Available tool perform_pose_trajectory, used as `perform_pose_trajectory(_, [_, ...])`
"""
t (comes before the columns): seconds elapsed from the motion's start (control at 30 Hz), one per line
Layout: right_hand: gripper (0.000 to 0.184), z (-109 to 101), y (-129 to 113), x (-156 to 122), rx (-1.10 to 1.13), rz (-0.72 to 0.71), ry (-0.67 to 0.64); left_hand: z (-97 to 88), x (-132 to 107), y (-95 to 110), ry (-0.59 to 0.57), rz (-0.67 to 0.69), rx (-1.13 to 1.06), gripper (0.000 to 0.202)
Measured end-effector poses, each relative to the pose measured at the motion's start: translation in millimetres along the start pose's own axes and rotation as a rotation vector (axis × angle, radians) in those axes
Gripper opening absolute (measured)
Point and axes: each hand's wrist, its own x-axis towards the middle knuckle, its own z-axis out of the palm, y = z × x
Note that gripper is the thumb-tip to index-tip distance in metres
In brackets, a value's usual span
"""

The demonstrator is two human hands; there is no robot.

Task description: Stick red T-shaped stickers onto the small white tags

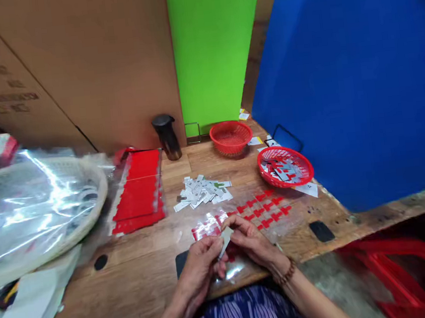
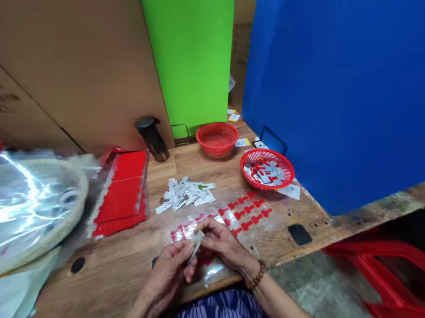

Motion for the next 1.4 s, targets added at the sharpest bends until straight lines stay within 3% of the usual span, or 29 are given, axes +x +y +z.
perform_pose_trajectory(0.23, [0.031,-5.9,-0.9,0.7,-0.146,-0.023,0.048,-1.9,1.5,5.0,0.096,-0.004,-0.063,0.026])
perform_pose_trajectory(0.33, [0.031,-17.6,-5.1,7.9,-0.351,-0.046,0.258,-14.2,9.9,5.1,0.194,0.075,-0.055,0.025])
perform_pose_trajectory(0.43, [0.016,-25.8,-10.8,18.0,-0.719,-0.121,0.425,-27.1,22.6,4.5,0.266,0.147,-0.025,0.024])
perform_pose_trajectory(0.6, [0.011,-19.9,-16.7,33.9,-1.213,-0.253,0.323,-34.0,43.0,4.6,0.298,0.215,0.03,0.028])
perform_pose_trajectory(0.73, [0.011,-15.3,-14.4,43.2,-1.415,-0.187,0.286,-30.5,54.9,3.7,0.304,0.253,0.044,0.027])
perform_pose_trajectory(1.0, [0.011,-23.1,-14.1,54.1,-1.466,-0.123,0.252,-35.3,71.7,-2.3,0.293,0.24,0.038,0.022])
perform_pose_trajectory(1.23, [0.016,-16.1,0.0,40.9,-1.412,-0.252,0.337,-37.0,72.7,-0.9,0.304,0.218,0.015,0.019])
perform_pose_trajectory(1.4, [0.014,-18.0,4.5,44.9,-1.365,-0.251,0.389,-35.3,72.2,0.2,0.315,0.206,0.007,0.018])
